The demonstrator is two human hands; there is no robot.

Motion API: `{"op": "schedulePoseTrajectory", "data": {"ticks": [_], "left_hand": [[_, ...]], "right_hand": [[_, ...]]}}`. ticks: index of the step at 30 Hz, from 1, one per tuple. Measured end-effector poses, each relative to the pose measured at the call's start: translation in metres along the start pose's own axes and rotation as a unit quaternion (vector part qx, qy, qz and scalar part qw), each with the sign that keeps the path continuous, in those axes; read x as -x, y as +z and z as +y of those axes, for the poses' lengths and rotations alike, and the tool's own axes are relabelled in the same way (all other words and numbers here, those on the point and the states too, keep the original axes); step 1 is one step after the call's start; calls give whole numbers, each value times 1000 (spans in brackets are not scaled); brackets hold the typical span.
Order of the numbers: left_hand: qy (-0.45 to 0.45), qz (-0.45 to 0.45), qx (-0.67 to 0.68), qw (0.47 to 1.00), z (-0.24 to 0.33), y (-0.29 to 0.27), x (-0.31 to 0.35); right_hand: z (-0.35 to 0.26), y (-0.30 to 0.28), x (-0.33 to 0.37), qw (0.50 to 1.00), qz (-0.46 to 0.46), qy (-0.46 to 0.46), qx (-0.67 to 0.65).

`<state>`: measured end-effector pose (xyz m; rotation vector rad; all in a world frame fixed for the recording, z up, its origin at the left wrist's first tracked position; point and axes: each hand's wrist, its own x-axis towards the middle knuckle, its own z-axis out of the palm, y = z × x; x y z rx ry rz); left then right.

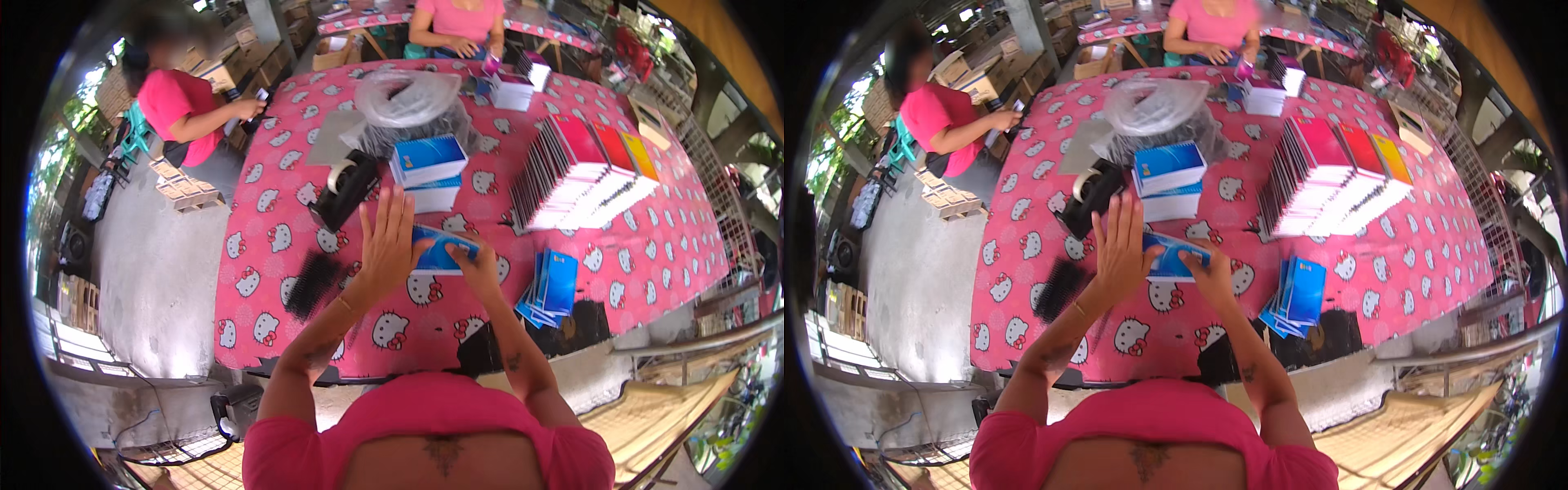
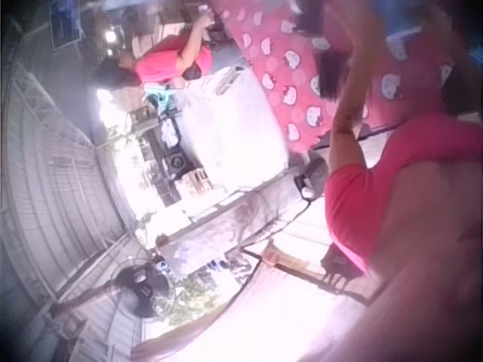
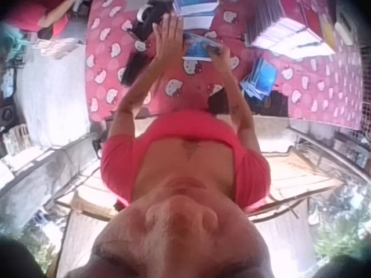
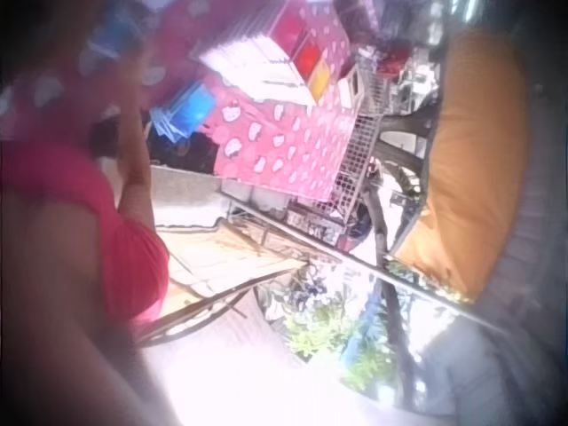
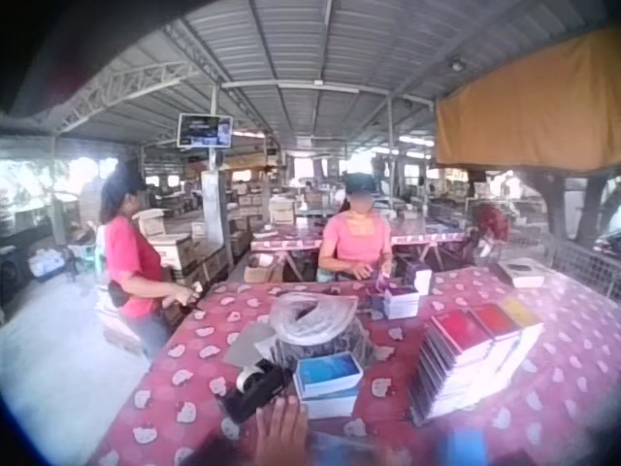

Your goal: The person organizes and packs stacks of blue and white booklets on a pink table by hand.

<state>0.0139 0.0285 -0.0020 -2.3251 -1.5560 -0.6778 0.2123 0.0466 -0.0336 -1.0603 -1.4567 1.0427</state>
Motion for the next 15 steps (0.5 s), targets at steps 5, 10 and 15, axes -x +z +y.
{"op": "schedulePoseTrajectory", "data": {"ticks": [5,10,15], "left_hand": [[39,-8,10,999,18,-5,16],[-22,-10,20,999,23,-17,-17],[-14,19,32,999,29,-14,3]], "right_hand": [[-21,-6,13,998,-7,58,-14],[-27,6,16,993,39,61,-92],[-39,-2,17,993,0,63,-101]]}}
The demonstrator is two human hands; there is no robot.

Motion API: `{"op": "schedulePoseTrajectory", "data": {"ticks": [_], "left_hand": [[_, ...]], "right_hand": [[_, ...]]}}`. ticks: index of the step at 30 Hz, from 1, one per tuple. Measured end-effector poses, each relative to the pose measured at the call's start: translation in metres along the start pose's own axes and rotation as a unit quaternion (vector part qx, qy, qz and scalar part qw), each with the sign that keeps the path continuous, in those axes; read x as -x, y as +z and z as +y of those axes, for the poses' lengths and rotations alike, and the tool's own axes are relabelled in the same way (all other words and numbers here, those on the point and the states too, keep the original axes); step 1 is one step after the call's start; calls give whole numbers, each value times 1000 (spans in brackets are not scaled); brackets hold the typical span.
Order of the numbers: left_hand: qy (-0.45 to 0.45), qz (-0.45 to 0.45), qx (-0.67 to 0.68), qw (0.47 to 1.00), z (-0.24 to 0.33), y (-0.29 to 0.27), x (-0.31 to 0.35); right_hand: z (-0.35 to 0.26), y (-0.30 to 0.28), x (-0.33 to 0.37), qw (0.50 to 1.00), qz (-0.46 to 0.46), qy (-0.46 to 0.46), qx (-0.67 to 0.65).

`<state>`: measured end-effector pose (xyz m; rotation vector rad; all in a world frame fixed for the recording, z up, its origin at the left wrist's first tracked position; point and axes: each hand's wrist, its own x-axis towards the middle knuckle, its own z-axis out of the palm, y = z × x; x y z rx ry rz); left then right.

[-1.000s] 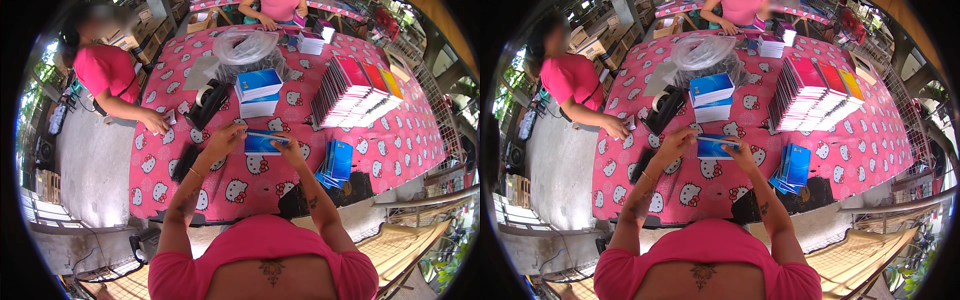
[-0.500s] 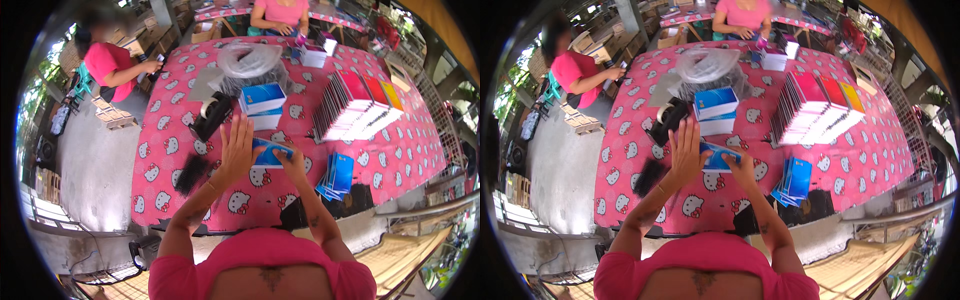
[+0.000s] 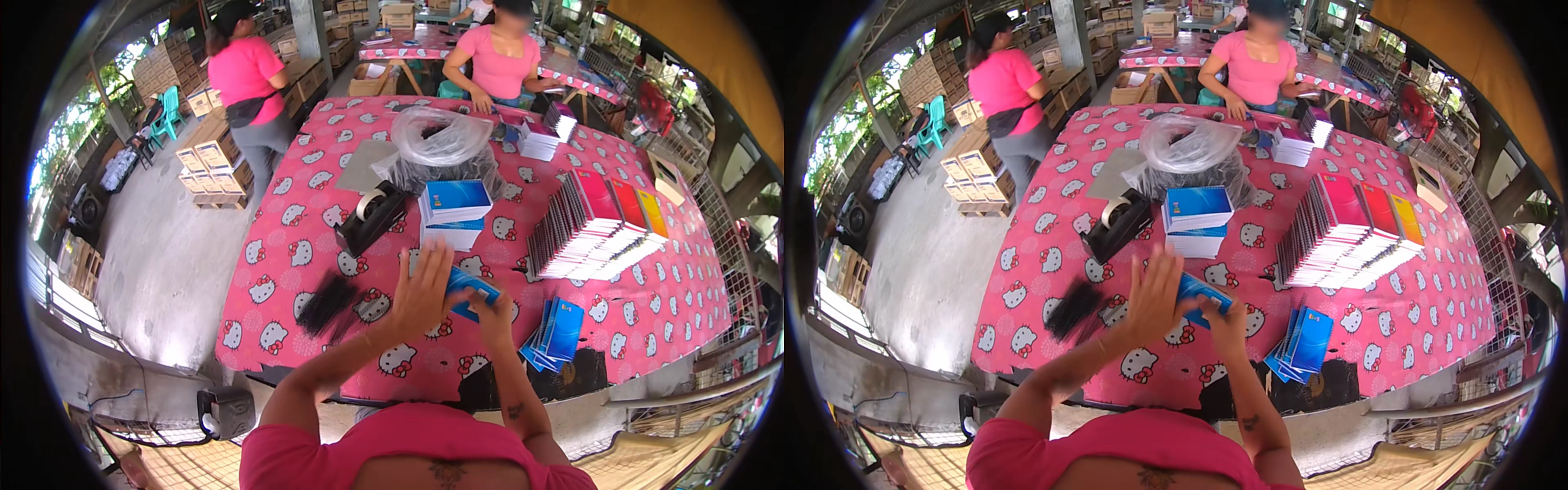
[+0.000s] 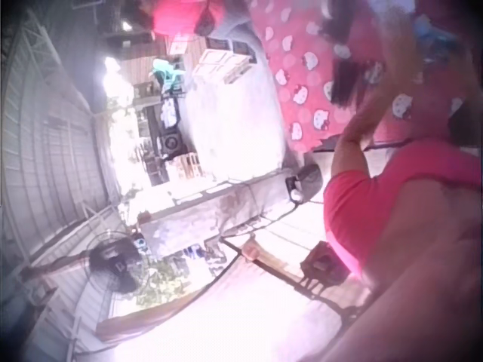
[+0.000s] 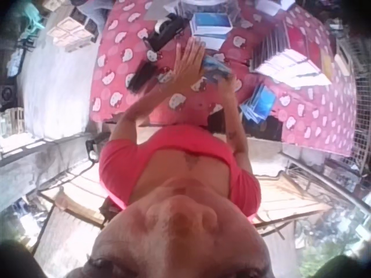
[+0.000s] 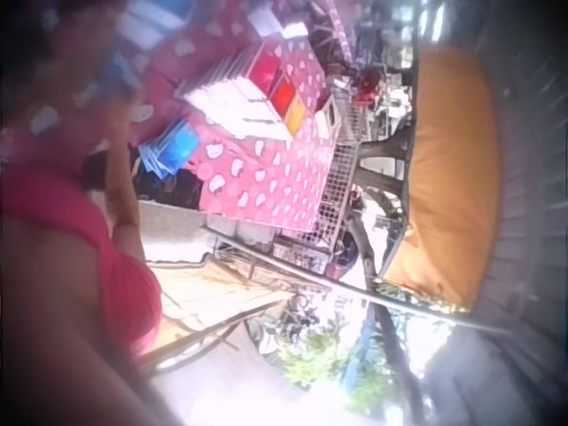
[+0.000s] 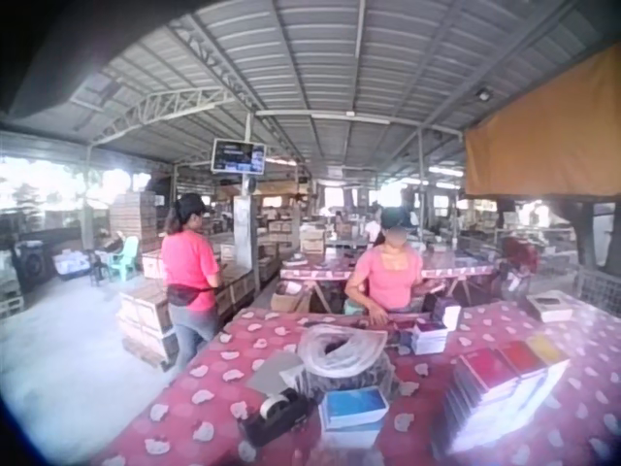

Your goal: The person organizes and packs stacks of blue and white booklets on a pink table by hand.

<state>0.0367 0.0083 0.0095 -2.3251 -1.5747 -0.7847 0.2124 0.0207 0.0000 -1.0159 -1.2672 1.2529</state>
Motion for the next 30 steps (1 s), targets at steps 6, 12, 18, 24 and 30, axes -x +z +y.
{"op": "schedulePoseTrajectory", "data": {"ticks": [6,12,18,24,30], "left_hand": [[23,-29,31,999,8,-5,3],[16,15,-8,1000,7,-20,-22],[14,-4,5,1000,7,-30,-35],[17,38,20,999,7,-38,-48],[85,34,60,994,25,-16,-21]], "right_hand": [[-15,-6,2,999,39,19,-10],[-30,3,3,997,39,29,-54],[-20,1,2,999,-24,29,-7],[-19,6,-2,993,-71,-98,9],[3,-10,-10,997,-55,-62,6]]}}
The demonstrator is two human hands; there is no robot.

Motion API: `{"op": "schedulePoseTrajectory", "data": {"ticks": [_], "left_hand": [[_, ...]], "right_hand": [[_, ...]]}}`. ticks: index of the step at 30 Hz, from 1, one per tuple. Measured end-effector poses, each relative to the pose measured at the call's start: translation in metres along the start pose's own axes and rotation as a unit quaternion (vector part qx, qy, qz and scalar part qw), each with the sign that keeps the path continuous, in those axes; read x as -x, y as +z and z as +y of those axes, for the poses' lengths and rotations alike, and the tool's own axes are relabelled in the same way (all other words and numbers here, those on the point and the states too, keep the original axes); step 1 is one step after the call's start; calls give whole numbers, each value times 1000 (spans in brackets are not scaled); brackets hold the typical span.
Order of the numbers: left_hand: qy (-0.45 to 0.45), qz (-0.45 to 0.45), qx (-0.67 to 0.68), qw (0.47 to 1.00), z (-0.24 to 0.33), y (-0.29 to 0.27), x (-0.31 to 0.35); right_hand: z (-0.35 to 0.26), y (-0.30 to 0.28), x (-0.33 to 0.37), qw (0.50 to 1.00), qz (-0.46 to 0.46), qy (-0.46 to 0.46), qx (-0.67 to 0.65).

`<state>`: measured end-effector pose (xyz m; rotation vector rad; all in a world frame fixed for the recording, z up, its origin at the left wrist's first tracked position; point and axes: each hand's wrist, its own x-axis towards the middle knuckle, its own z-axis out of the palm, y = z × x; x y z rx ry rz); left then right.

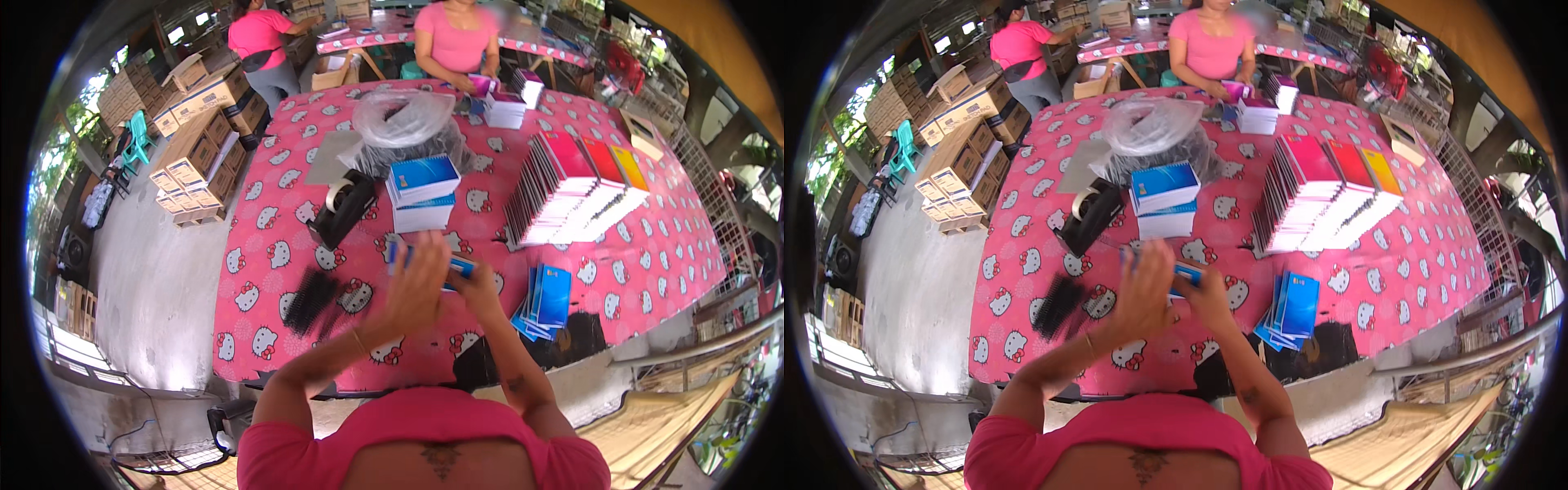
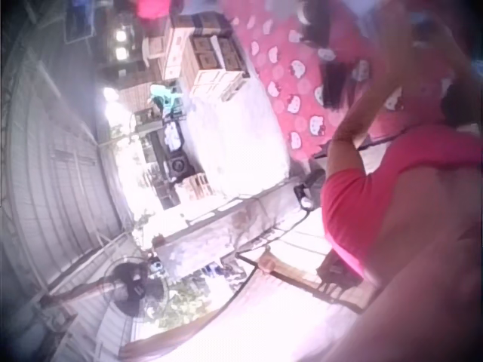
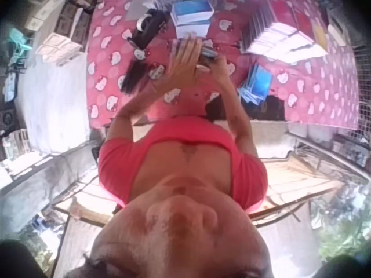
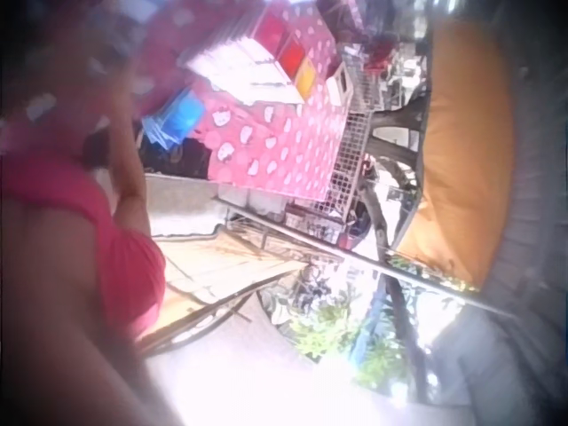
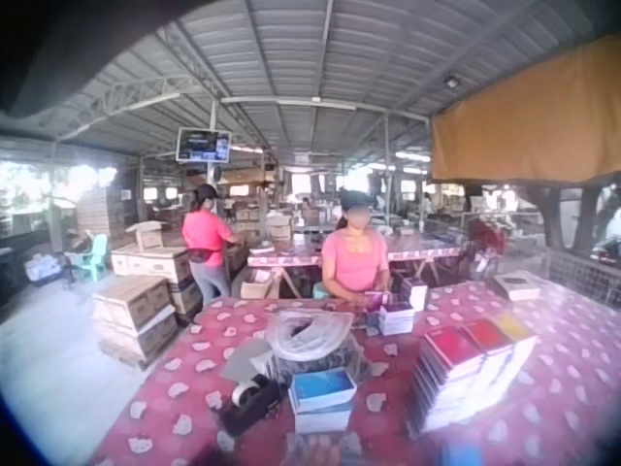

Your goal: The person organizes and packs stacks of blue and white booklets on a pink table by hand.

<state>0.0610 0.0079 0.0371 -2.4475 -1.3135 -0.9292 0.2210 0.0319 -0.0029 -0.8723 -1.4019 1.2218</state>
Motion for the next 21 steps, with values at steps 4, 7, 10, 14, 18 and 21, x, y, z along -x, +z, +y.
{"op": "schedulePoseTrajectory", "data": {"ticks": [4,7,10,14,18,21], "left_hand": [[-16,-45,8,999,-4,-13,-2],[11,-35,58,998,2,11,21],[-3,-48,28,998,-6,-4,-18],[34,-62,60,996,5,16,15],[19,-72,-18,997,-20,41,-8],[48,-131,19,990,-11,72,47]], "right_hand": [[-13,12,-2,1000,-9,23,17],[-22,10,-8,1000,-14,4,-23],[-13,7,-7,999,-36,-15,-17],[-2,-1,-14,1000,-12,7,-22],[44,-14,-21,997,-48,-4,59],[86,-21,-20,998,-34,-5,57]]}}
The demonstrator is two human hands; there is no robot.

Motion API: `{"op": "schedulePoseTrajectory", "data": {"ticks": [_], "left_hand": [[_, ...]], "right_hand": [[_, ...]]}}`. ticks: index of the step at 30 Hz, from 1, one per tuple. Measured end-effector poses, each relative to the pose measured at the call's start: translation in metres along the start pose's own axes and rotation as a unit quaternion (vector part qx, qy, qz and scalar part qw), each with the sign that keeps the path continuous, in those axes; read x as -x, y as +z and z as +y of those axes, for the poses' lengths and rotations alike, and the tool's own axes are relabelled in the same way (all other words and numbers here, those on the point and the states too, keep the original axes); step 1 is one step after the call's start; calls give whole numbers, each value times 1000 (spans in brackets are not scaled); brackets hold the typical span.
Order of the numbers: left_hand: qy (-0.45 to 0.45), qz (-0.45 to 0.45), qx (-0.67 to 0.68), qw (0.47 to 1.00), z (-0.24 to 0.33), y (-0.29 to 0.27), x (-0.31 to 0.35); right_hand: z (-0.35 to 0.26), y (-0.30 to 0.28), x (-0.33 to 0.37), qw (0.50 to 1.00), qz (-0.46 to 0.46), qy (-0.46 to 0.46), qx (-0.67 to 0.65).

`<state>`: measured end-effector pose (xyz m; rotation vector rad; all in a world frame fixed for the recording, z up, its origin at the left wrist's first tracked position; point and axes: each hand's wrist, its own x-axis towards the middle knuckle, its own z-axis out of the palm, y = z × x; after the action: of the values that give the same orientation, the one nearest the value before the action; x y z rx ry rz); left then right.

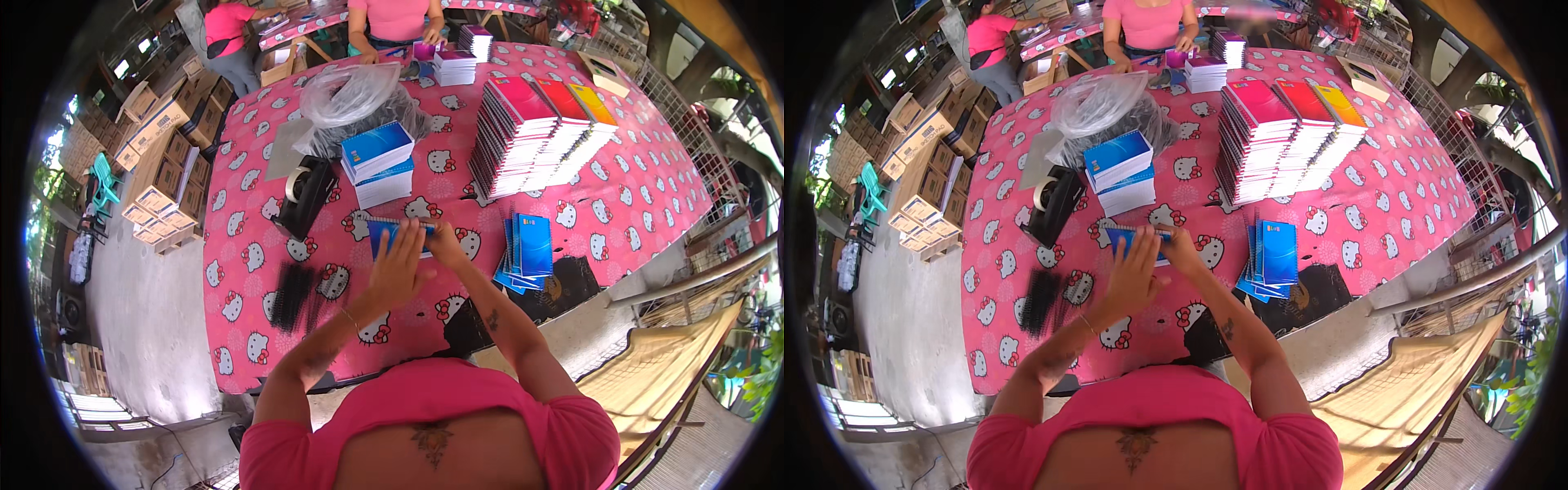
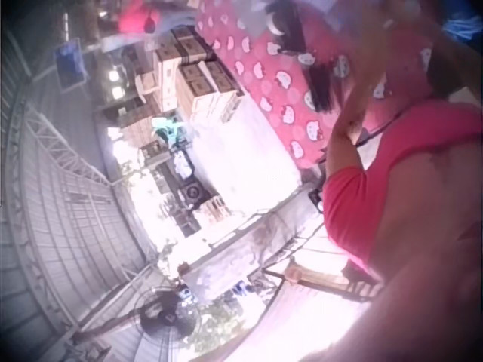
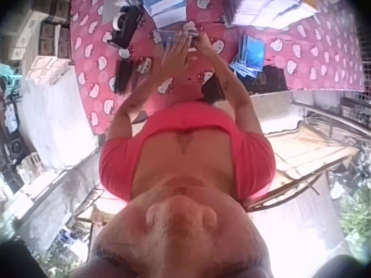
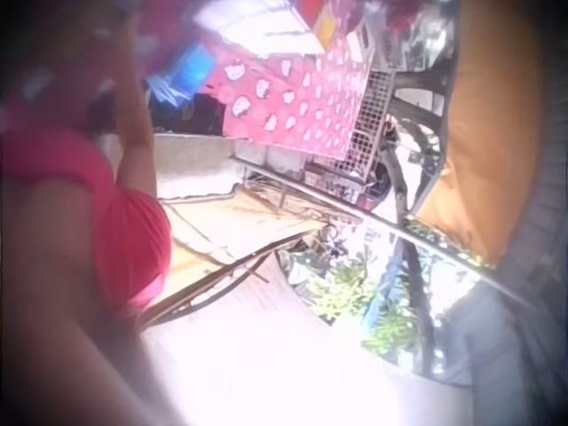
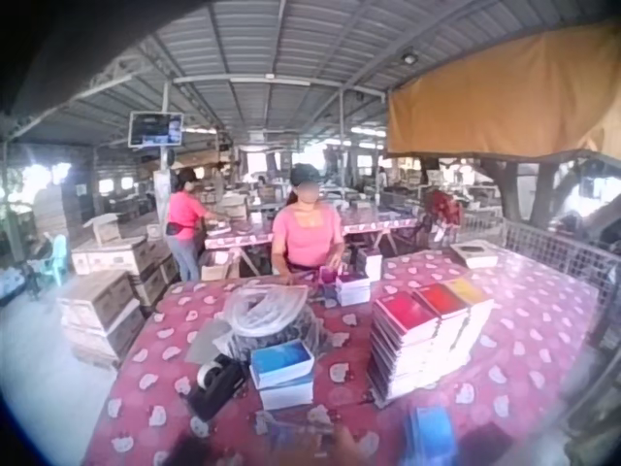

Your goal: The person organizes and packs stacks of blue and white booklets on a pink table by hand.

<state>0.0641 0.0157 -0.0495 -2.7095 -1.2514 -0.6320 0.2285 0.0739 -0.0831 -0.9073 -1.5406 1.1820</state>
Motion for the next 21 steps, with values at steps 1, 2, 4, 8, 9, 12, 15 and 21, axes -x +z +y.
{"op": "schedulePoseTrajectory", "data": {"ticks": [1,2,4,8,9,12,15,21], "left_hand": [[-14,19,7,1000,-1,-4,-4],[-27,38,14,999,-4,-7,-11],[-30,39,19,999,-6,-10,-18],[-13,67,46,997,3,2,-5],[-15,95,61,993,4,9,1],[-87,143,71,983,-15,-20,-37],[-48,76,108,990,-41,-13,-32],[-23,139,127,982,-33,-5,-35]], "right_hand": [[3,3,1,1000,5,14,-21],[7,6,3,999,11,27,-42],[12,7,4,997,16,38,-64],[19,-1,-1,999,2,31,-39],[22,-2,-1,999,-3,32,-29],[-4,-1,2,995,-22,65,70],[-40,-3,8,976,-1,-29,217],[-48,-58,6,993,-43,60,91]]}}
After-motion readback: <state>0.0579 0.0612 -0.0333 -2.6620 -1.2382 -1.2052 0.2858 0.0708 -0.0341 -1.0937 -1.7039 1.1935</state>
